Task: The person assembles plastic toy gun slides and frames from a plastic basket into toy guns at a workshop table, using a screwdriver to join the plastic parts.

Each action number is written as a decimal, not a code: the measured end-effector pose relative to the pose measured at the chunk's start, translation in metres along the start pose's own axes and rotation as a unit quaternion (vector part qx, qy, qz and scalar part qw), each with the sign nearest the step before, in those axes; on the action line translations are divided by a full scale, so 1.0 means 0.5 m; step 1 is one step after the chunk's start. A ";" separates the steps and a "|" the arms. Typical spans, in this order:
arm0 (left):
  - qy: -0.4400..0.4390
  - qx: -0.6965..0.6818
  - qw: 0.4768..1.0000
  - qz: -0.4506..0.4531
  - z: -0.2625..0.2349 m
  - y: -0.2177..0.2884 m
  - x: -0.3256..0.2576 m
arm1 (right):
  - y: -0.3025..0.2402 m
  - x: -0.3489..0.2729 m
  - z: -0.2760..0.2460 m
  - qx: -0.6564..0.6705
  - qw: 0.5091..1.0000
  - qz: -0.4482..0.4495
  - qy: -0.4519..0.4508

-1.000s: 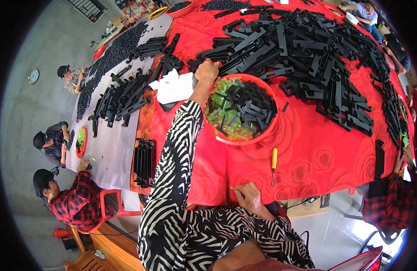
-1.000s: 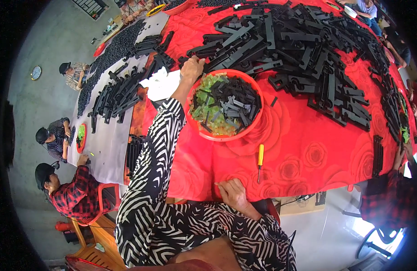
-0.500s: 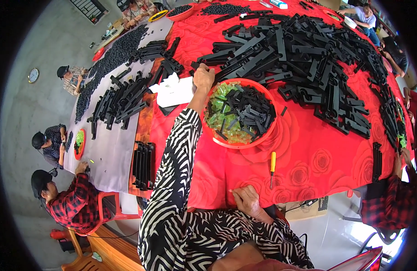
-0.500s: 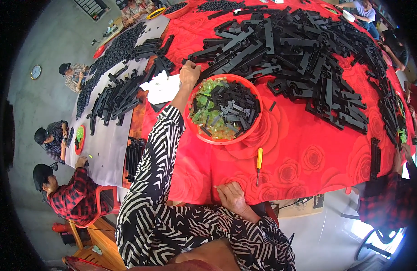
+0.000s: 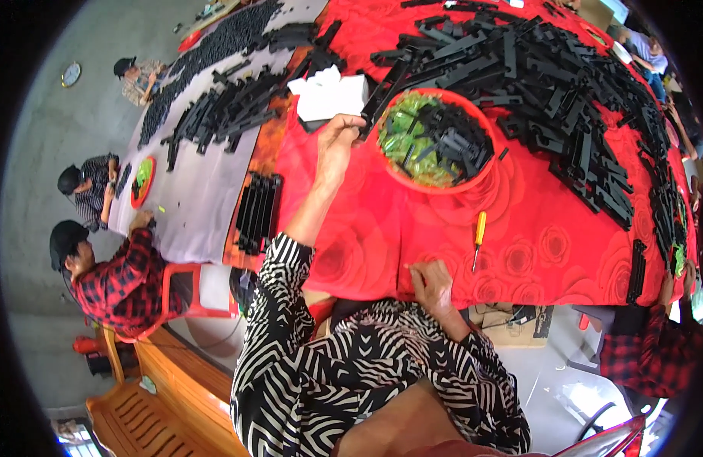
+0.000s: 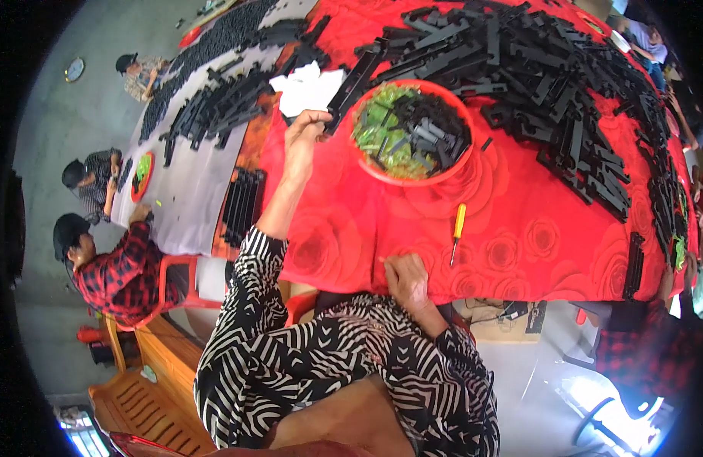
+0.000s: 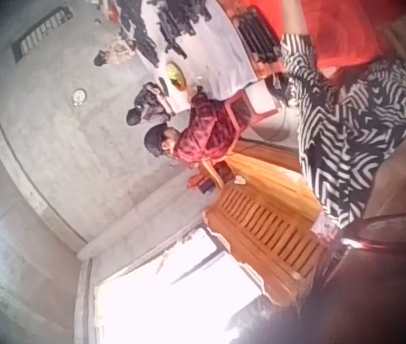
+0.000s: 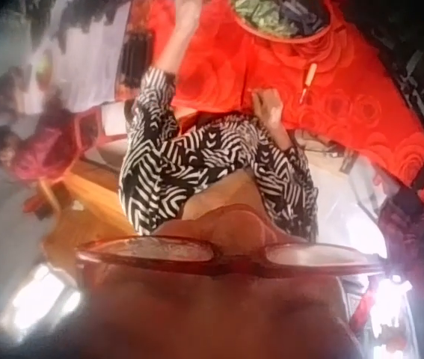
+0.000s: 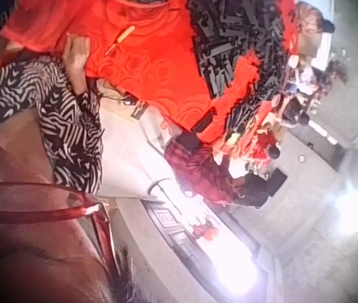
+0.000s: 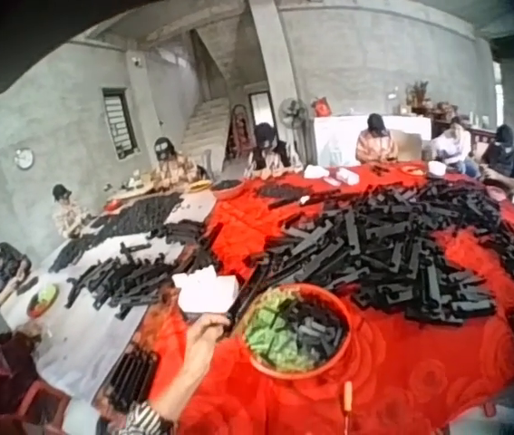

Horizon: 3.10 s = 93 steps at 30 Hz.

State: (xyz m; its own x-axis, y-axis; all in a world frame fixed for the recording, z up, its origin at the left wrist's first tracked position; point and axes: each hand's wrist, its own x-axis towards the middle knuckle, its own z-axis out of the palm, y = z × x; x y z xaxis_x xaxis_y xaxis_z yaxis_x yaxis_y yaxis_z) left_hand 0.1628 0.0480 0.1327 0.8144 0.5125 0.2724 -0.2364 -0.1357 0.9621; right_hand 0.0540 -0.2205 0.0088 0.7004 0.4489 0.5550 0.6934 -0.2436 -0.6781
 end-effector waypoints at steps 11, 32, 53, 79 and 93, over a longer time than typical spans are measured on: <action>-0.172 -0.016 0.969 -0.175 -0.200 -0.066 -0.291 | 0.027 -0.033 0.010 0.161 0.956 0.205 0.135; -0.036 0.377 0.920 0.099 -0.145 -0.109 -0.384 | 0.043 -0.039 0.013 0.198 0.955 0.195 0.099; -0.065 0.298 0.947 0.101 -0.159 -0.121 -0.368 | 0.026 -0.036 0.004 0.149 0.965 0.196 0.094; -0.065 0.310 0.943 0.105 -0.154 -0.113 -0.367 | 0.001 -0.018 -0.005 0.158 0.963 0.204 0.074; -0.027 0.325 0.941 0.089 -0.161 -0.058 -0.311 | -0.001 -0.017 -0.009 0.158 0.964 0.200 0.075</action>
State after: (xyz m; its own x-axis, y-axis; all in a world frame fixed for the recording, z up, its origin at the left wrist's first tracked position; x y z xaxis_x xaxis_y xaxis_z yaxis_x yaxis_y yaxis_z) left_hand 0.0006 0.0405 0.0617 0.8227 0.3906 0.4131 -0.0127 -0.7139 0.7001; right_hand 0.0485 -0.2282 0.0068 0.9344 0.2377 0.2653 0.2923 -0.0860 -0.9525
